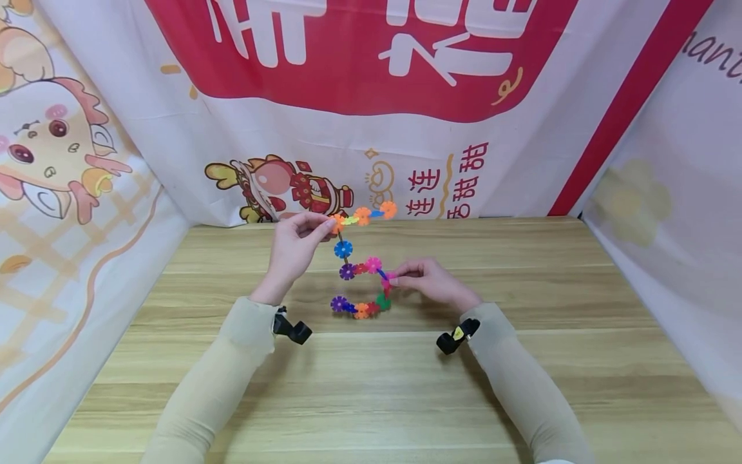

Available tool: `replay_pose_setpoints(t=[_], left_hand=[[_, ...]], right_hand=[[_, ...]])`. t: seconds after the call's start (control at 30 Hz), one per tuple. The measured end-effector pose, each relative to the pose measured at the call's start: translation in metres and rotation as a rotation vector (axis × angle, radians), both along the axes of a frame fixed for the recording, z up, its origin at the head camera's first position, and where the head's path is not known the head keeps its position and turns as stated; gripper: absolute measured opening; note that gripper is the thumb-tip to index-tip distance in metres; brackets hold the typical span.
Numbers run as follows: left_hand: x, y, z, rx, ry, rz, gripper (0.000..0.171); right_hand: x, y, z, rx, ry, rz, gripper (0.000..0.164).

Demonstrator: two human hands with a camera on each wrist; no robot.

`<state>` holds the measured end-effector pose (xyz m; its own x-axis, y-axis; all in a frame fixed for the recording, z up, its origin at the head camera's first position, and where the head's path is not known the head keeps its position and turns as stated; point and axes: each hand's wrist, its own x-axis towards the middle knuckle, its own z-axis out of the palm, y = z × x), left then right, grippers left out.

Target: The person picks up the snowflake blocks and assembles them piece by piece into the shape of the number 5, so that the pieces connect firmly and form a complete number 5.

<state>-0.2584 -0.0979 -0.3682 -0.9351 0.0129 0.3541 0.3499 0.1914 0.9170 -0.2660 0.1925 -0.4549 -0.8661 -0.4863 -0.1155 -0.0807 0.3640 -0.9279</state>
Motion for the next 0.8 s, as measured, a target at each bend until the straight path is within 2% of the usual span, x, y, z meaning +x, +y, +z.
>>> replay_pose_setpoints(t=[0.23,0.4,0.57,0.7,0.8], left_hand=[[-0.012,0.002,-0.012,0.052,-0.129,-0.036,0.020],[-0.024,0.002,-0.030,0.057,-0.210,-0.076,0.022],[-0.038,0.001,-0.051,0.064,-0.328,-0.110,0.024],[-0.048,-0.001,-0.064,0.049,-0.435,-0.132,0.027],[-0.056,-0.001,-0.073,0.004,-0.469,-0.145,0.028]], right_hand=[[0.004,0.008,-0.004,-0.025,-0.050,0.087,0.026],[0.010,0.014,-0.008,-0.096,-0.181,0.121,0.025],[0.012,0.016,-0.013,-0.132,-0.263,0.099,0.025],[0.014,0.016,-0.016,-0.106,-0.263,0.073,0.026],[0.016,0.013,-0.015,-0.075,-0.253,0.048,0.027]])
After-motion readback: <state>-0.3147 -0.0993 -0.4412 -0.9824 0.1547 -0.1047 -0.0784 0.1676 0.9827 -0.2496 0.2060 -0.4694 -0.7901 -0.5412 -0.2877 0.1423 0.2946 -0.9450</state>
